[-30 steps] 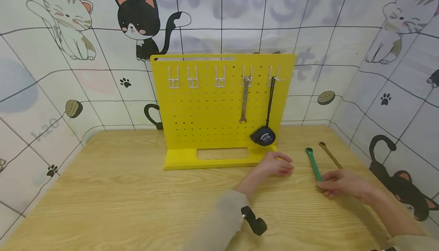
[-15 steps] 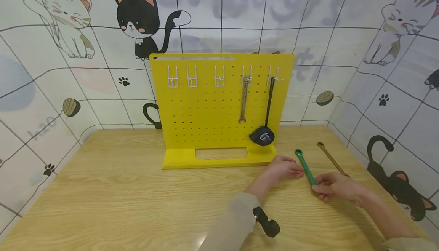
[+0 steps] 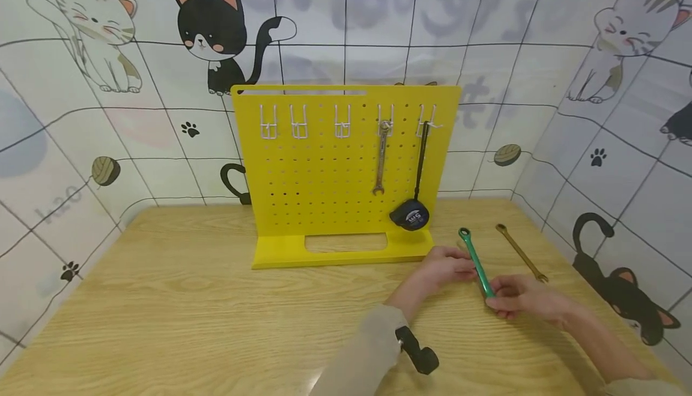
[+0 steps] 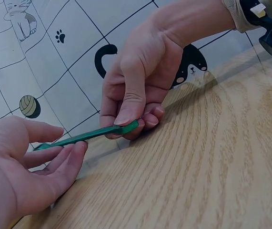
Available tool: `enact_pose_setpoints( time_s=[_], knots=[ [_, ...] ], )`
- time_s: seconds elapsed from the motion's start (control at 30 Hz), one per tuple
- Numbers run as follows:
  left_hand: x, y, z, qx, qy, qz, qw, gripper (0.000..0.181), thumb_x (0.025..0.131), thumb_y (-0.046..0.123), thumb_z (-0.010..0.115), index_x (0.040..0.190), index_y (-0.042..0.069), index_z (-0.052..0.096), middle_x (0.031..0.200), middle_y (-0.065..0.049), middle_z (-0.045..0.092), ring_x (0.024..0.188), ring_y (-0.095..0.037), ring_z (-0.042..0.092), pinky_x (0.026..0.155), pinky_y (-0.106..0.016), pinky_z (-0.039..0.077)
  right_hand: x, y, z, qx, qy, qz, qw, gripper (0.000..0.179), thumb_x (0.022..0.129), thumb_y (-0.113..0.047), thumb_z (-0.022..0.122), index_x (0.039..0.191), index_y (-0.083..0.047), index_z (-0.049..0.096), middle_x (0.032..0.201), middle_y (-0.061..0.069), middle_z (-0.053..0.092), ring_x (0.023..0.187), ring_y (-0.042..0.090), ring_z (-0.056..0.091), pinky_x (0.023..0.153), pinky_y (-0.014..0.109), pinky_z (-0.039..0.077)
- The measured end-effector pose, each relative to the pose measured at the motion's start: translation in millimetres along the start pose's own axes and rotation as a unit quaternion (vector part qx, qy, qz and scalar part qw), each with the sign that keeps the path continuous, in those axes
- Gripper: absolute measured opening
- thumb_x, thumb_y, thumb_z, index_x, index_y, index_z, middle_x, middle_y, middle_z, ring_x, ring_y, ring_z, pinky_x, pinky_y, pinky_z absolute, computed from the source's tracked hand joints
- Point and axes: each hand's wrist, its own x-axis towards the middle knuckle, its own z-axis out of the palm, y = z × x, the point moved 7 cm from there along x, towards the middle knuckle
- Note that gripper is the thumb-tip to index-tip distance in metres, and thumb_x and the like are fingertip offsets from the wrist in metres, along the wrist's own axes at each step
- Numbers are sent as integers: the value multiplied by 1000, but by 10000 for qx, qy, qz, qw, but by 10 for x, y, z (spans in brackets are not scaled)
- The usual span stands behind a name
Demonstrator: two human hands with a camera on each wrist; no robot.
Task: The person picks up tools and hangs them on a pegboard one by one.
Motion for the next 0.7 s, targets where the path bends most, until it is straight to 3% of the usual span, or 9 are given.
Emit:
enact_pose_setpoints(
  time_s=[0.17,0.27,0.4,0.53,0.7],
  knots=[
    [-5,8,-28,-126,102,-17,9999,12,94,-7,65,106,-5,63,87,-13,69,80,-24,69,90,-49,57,11,-7,27,-26,6,5,10000,23,102,-10,59,112,11,52,91,10,61,79,19,62,68,32,57],
    [-10,15,-42,-259,275,-4,9993,12,93,-7,67,100,0,62,86,-12,67,75,-21,68,88,-49,58,15,-20,40,-95,-50,-47,9999,23,102,-9,59,111,11,52,91,10,60,78,19,61,67,32,56],
    [-25,42,-54,-342,437,163,9983,14,91,-9,69,97,1,62,87,-13,66,76,-22,68,86,-50,59,20,-37,62,-133,-205,-131,9996,23,103,-9,58,112,12,54,91,10,61,79,19,61,68,32,56],
    [-27,96,-38,-272,392,389,9981,9,90,-8,70,94,0,66,86,-11,67,75,-21,68,88,-54,57,43,-62,102,-19,-369,-272,9989,24,104,-8,55,115,13,59,90,6,62,79,15,61,69,31,56],
    [-31,196,-13,-91,493,665,9965,10,90,-2,73,99,-6,72,85,-6,72,73,-17,68,83,-49,60,80,-93,123,76,-395,-354,9986,26,105,-8,52,120,11,62,89,4,63,78,12,59,68,30,55]
  ],
)
